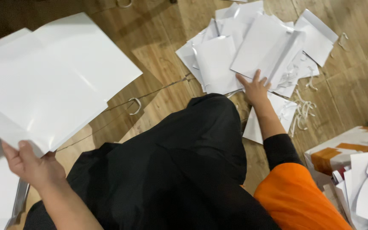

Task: The person sits on the floor and repeatedly folds white paper sheets in half, then folds them again to create smaller packets. They place the finished packets into a pile on the right side of the frame.

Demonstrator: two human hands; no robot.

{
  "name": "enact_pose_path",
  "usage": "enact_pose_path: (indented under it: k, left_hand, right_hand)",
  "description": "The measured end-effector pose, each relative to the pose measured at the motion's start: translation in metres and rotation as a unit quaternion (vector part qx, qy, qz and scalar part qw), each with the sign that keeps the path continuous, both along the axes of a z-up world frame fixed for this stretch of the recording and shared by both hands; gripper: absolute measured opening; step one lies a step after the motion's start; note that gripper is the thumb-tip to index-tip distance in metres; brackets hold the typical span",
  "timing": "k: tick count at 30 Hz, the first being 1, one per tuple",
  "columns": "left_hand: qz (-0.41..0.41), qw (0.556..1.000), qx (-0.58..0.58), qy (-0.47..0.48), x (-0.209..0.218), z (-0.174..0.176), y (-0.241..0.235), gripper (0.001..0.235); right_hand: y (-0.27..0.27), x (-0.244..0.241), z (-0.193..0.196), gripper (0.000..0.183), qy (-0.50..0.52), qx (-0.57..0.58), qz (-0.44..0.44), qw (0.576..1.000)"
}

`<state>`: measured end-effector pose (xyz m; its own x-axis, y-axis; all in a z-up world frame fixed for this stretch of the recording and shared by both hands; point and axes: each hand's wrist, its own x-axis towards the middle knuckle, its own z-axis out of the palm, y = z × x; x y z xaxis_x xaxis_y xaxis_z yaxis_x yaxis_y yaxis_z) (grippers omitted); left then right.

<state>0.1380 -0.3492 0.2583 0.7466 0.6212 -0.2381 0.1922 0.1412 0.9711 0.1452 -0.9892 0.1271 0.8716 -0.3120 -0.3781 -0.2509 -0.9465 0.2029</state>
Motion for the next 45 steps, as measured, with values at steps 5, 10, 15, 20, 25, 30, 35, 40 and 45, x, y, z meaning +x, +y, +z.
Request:
enact_pose_path:
  k: [5, 10, 15, 20, 25, 30, 35, 40, 45]
  left_hand:
    - [-0.004, 0.998, -0.057, -0.030, -0.003, 0.010, -0.020, 0.050]
    - [0.032, 0.994, -0.105, -0.014, -0.009, -0.001, -0.018, 0.050]
    - [0.002, 0.992, -0.126, -0.029, -0.003, -0.034, -0.021, 0.061]
    - [-0.028, 0.962, -0.262, -0.067, 0.014, -0.148, -0.016, 0.034]
    - [-0.048, 0.962, -0.270, -0.009, 0.029, -0.160, -0.033, 0.046]
    - [-0.066, 0.970, -0.233, 0.023, 0.040, -0.136, -0.040, 0.054]
    - [-0.181, 0.878, 0.442, -0.038, 0.038, -0.187, -0.030, 0.071]
    - [-0.376, 0.782, 0.497, 0.000, 0.034, -0.182, -0.069, 0.052]
    - [-0.402, 0.756, 0.517, 0.021, 0.034, -0.239, -0.073, 0.043]
  right_hand:
    - [0.070, 0.068, 0.048, 0.041, -0.115, 0.039, -0.079, 0.989]
    - [0.125, 0.135, 0.065, 0.072, -0.147, -0.025, 0.040, 0.988]
    - [0.094, 0.141, 0.047, 0.086, -0.042, 0.117, -0.033, 0.992]
    - [0.072, 0.102, 0.031, 0.080, -0.001, 0.051, -0.025, 0.998]
    - [0.072, 0.102, 0.035, 0.077, -0.034, 0.071, -0.030, 0.996]
    - [0.184, 0.107, 0.019, 0.054, -0.225, 0.411, -0.154, 0.870]
    - [0.338, 0.077, 0.039, 0.078, -0.086, 0.310, 0.224, 0.920]
    - [0.368, 0.073, -0.096, 0.047, -0.127, 0.236, 0.431, 0.862]
    - [0.373, 0.078, -0.106, 0.019, -0.167, 0.248, 0.391, 0.870]
